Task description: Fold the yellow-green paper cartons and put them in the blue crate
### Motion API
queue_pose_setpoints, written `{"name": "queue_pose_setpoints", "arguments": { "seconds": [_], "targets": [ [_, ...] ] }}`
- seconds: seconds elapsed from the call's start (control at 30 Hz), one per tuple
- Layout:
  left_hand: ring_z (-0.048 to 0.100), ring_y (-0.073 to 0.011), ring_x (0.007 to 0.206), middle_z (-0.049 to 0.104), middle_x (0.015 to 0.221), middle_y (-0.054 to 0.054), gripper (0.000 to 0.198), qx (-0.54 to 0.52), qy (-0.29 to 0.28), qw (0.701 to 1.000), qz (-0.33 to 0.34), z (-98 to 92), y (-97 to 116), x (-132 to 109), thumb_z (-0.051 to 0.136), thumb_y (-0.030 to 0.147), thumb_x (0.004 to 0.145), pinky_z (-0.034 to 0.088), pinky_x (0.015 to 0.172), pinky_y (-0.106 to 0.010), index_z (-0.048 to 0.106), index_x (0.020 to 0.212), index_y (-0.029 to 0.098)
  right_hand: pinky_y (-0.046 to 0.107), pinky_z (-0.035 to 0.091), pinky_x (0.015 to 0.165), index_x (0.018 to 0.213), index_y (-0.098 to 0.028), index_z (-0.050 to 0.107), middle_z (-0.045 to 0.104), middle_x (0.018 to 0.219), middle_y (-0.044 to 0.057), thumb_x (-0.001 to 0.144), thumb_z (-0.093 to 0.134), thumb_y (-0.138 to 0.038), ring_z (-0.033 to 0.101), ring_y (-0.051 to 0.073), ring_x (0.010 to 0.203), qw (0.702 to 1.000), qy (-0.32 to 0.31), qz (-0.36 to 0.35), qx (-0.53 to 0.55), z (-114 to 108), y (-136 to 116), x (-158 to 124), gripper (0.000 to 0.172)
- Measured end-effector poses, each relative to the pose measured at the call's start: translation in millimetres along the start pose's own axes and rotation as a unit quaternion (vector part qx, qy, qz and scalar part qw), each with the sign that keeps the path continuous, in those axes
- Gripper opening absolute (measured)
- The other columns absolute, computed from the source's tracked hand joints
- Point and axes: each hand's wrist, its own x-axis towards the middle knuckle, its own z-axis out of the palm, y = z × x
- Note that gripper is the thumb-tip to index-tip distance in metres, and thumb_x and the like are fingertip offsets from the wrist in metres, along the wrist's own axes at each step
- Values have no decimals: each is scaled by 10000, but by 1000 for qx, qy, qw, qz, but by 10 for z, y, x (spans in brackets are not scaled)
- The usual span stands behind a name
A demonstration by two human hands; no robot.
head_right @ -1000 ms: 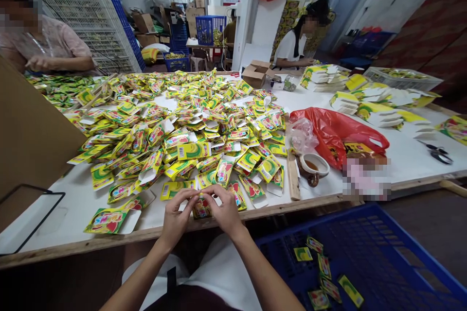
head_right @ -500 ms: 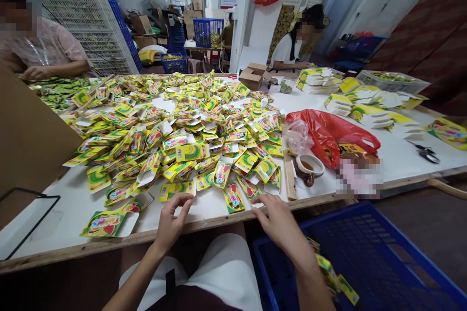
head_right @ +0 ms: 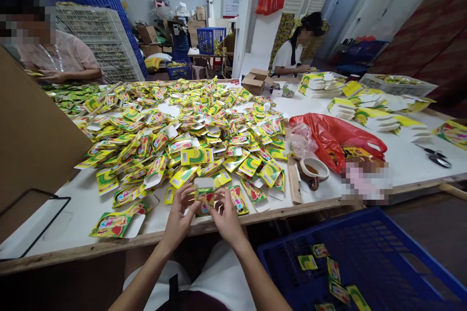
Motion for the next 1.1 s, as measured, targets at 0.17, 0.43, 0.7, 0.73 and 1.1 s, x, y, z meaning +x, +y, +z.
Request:
{"name": "queue_pose_setpoints", "arguments": {
  "seconds": [0.17, 0.43, 0.7, 0.73, 1.1],
  "targets": [
    [641, -169, 930, 633, 1020, -49, 424, -32, -21, 999, -7, 84, -41, 22, 542, 260, 859, 519, 814, -329, 355, 1239, 242, 278, 474, 694, 1054, -232, 455, 595, 986, 44, 840, 547, -213, 606, 161, 835, 996, 34, -63, -52, 58, -15, -61, 235],
    [628, -197, 941, 658, 1016, -73, 177, 83, -56, 995, 29, -55, -59, 53, 508, 272, 875, 496, 845, -328, 616, 989, 190, 311, 466, 749, 898, -213, 614, 640, 869, 44, 895, 490, -235, 586, 181, 814, 986, -61, -114, -107, -21, -112, 199, 127],
    [609, -197, 1034, 654, 1063, -78, 203, 24, 13, 999, 47, 17, -64, 109, 523, 250, 866, 478, 920, -356, 592, 1051, 202, 343, 496, 841, 1029, -231, 629, 679, 970, 50, 875, 526, -219, 627, 188, 926, 991, -37, -119, -41, 47, -103, 256, 185],
    [611, -201, 1022, 663, 1036, -75, 167, 39, 2, 998, 54, 20, -51, 110, 536, 254, 859, 475, 921, -353, 621, 991, 198, 356, 490, 862, 989, -234, 652, 684, 974, 52, 871, 538, -217, 623, 196, 952, 989, -49, -132, -47, 36, -114, 246, 166],
    [645, -176, 845, 686, 941, -60, 194, 54, 19, 998, -11, 54, 61, 157, 587, 314, 827, 521, 768, -290, 645, 959, 184, 297, 489, 704, 870, -210, 675, 676, 806, 32, 863, 555, -236, 621, 176, 751, 989, -32, -104, -104, 23, -213, 322, 123]
  ]
}}
